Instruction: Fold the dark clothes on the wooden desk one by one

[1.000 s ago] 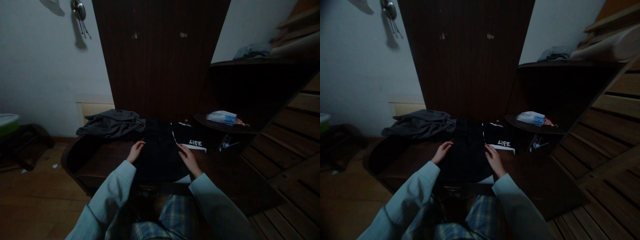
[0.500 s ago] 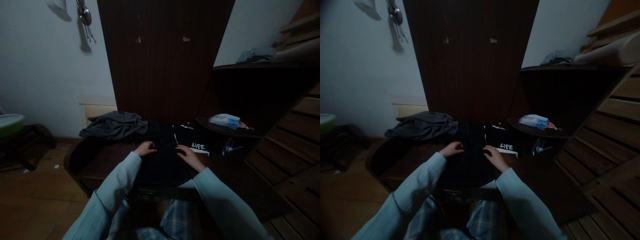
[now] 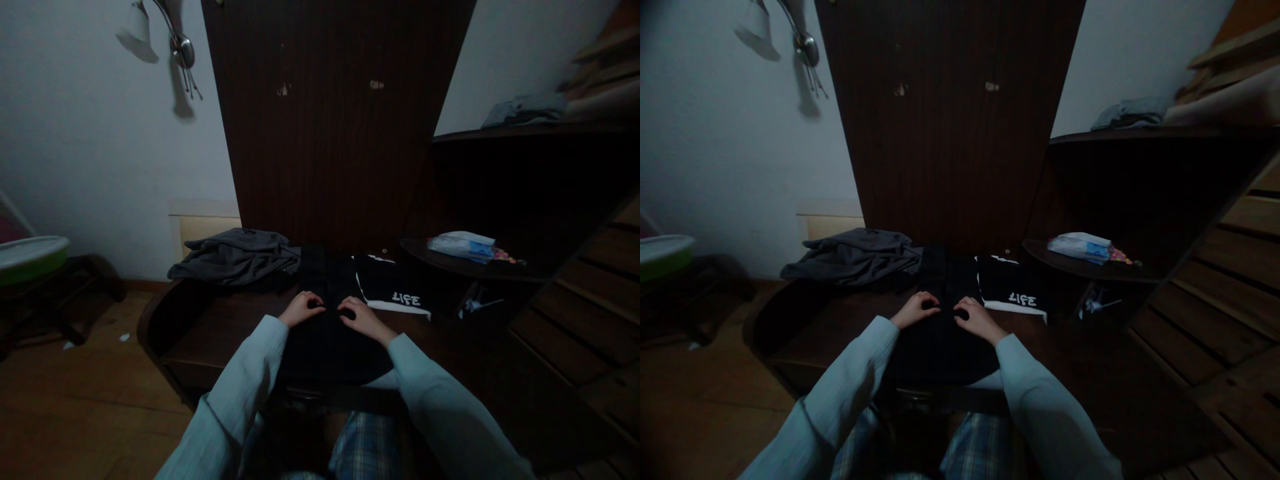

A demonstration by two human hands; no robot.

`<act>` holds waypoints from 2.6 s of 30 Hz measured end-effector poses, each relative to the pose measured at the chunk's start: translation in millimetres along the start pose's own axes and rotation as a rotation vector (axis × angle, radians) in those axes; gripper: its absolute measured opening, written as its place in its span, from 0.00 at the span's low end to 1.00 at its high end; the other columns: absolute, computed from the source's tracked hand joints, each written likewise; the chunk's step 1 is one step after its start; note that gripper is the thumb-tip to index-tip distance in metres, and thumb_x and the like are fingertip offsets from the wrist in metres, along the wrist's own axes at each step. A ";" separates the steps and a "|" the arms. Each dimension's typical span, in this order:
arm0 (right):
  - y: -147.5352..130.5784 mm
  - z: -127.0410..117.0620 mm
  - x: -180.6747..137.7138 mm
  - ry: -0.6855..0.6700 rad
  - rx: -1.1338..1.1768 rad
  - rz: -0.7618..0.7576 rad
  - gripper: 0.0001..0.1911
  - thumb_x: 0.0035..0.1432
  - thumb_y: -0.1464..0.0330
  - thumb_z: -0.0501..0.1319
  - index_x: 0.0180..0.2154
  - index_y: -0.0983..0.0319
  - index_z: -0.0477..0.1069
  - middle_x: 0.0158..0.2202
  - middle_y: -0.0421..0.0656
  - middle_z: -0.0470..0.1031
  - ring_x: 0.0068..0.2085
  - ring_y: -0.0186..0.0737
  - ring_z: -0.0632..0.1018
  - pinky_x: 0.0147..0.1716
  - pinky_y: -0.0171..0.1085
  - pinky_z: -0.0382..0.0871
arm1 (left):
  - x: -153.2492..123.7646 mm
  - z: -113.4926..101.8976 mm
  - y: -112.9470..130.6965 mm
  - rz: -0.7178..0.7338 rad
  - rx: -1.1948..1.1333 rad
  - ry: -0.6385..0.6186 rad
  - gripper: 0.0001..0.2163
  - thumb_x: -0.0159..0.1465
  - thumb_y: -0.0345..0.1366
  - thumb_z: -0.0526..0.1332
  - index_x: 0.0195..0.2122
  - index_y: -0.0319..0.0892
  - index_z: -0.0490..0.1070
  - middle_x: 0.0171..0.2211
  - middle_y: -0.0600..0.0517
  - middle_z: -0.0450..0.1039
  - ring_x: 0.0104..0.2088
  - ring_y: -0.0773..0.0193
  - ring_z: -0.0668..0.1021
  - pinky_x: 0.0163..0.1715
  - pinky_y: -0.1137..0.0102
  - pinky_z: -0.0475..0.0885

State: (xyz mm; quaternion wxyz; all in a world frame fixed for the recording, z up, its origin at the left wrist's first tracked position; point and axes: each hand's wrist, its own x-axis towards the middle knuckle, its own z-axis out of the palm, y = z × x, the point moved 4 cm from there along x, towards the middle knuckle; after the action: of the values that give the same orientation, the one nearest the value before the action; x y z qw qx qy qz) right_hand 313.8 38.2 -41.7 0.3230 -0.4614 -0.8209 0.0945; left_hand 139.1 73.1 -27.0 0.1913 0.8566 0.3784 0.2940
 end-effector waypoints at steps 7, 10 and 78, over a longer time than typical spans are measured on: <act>0.5 0.3 0.7 0.016 0.004 0.035 0.04 0.48 0.74 0.57 0.29 0.61 0.68 0.32 0.42 0.69 0.37 0.38 0.71 0.40 0.39 0.65 | 6.3 4.3 3.3 -0.020 -0.052 -0.067 0.10 0.52 0.40 0.62 0.31 0.39 0.72 0.32 0.50 0.74 0.34 0.65 0.74 0.37 0.72 0.67; -1.7 -2.1 0.9 0.022 0.017 0.047 0.04 0.49 0.74 0.57 0.28 0.61 0.67 0.31 0.41 0.69 0.37 0.38 0.71 0.39 0.38 0.64 | 7.0 5.1 3.7 -0.032 -0.075 -0.084 0.10 0.51 0.39 0.63 0.32 0.39 0.72 0.32 0.51 0.74 0.34 0.66 0.74 0.36 0.73 0.67; -0.8 -10.2 -9.2 -0.030 -0.239 0.145 0.05 0.43 0.74 0.55 0.27 0.62 0.65 0.30 0.42 0.67 0.35 0.40 0.68 0.37 0.37 0.61 | -4.6 -2.6 2.6 -0.264 0.306 -0.190 0.08 0.58 0.36 0.50 0.33 0.42 0.67 0.35 0.48 0.72 0.37 0.59 0.73 0.36 0.69 0.64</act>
State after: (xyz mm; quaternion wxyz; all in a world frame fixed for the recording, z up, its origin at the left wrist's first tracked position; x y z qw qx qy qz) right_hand 322.9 28.8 -37.5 0.2457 -0.5532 -0.7956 0.0259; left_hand 136.3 68.1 -25.3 0.1307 0.8427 0.5075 0.1233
